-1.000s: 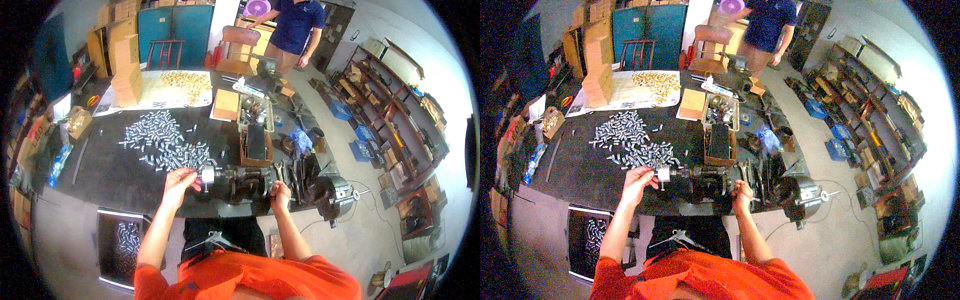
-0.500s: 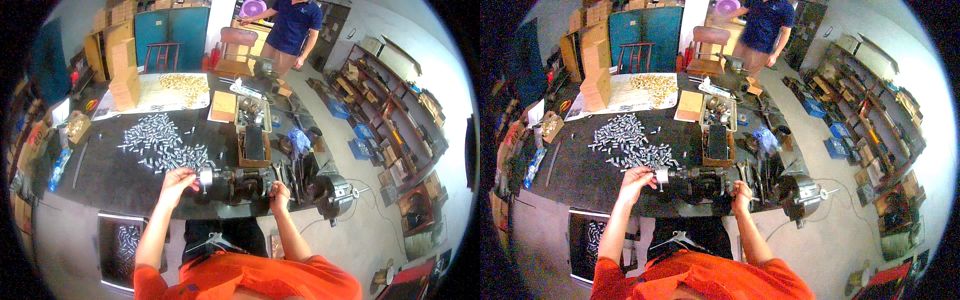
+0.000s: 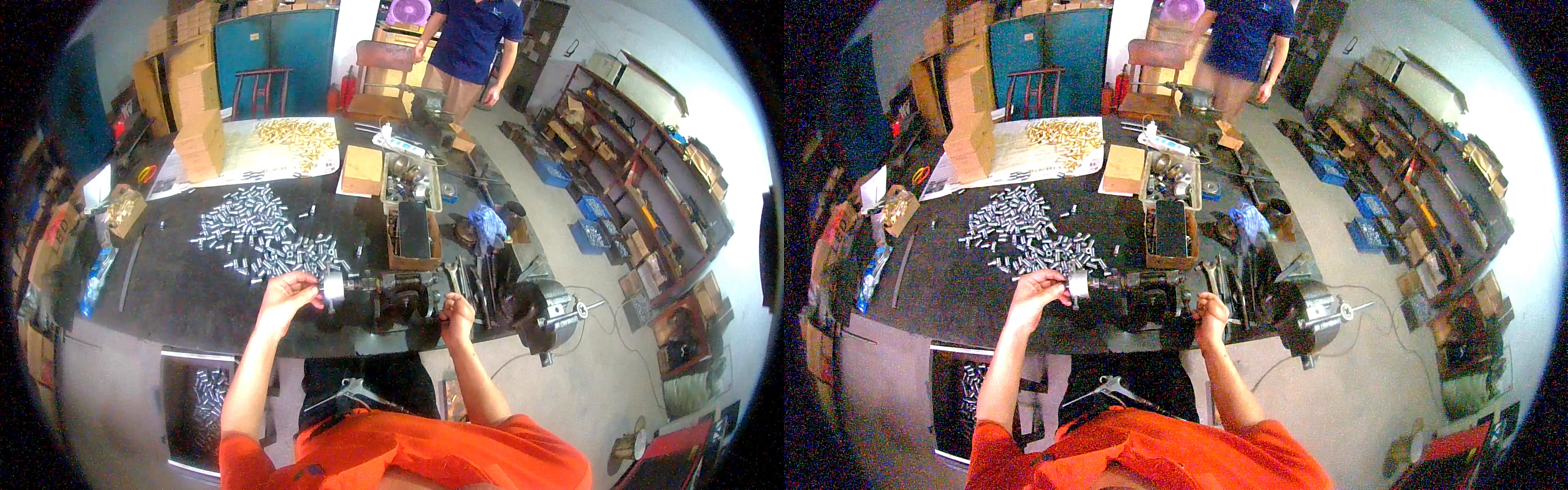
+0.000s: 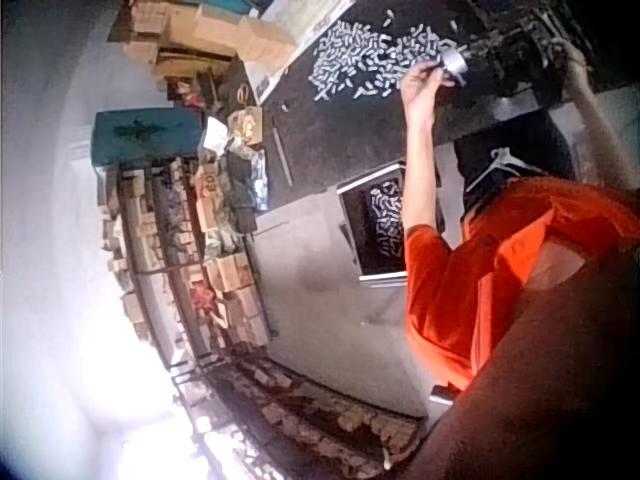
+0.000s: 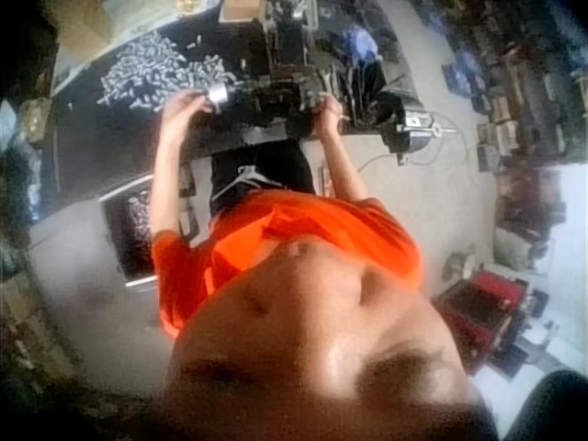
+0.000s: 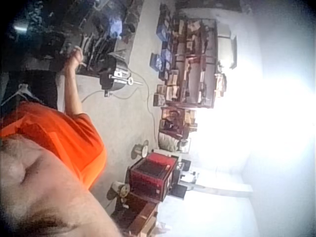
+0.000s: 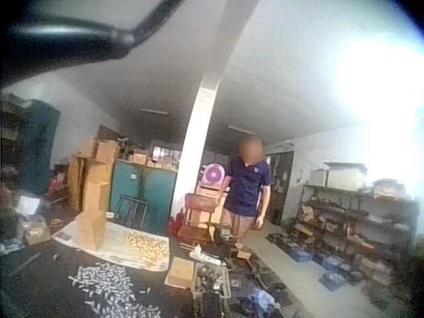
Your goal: The person repeatedly picks up small metal pins from a table and holds them against a rotating bench grinder, then places the pins into a metal tray. The person continues this cycle throughout the clip.
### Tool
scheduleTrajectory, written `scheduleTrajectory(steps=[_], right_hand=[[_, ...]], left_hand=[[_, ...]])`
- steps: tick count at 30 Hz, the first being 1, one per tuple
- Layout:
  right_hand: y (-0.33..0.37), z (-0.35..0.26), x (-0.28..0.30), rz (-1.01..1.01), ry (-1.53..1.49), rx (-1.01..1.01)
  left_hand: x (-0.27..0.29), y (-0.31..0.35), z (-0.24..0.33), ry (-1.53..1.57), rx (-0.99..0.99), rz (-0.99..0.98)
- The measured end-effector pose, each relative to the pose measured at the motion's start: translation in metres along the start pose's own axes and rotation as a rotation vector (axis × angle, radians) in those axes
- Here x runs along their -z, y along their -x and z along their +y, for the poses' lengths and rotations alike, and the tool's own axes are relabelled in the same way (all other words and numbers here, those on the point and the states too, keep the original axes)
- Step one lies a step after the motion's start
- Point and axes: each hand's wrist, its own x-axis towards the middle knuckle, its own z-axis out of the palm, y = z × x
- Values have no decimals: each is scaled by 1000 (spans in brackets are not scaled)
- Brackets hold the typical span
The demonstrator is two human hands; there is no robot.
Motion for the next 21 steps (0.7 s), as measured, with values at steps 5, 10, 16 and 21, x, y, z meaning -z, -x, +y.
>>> scheduleTrajectory(steps=[5,10,16,21], right_hand=[[3,-4,-2,-4,-4,-11],[5,-8,-2,-28,-3,-4],[7,-10,-1,-53,23,3],[-4,-6,-6,-41,117,41]], left_hand=[[0,0,-1,13,-15,-4],[-1,1,1,13,-9,-17],[0,1,-3,5,5,18],[0,2,-3,48,8,28]])
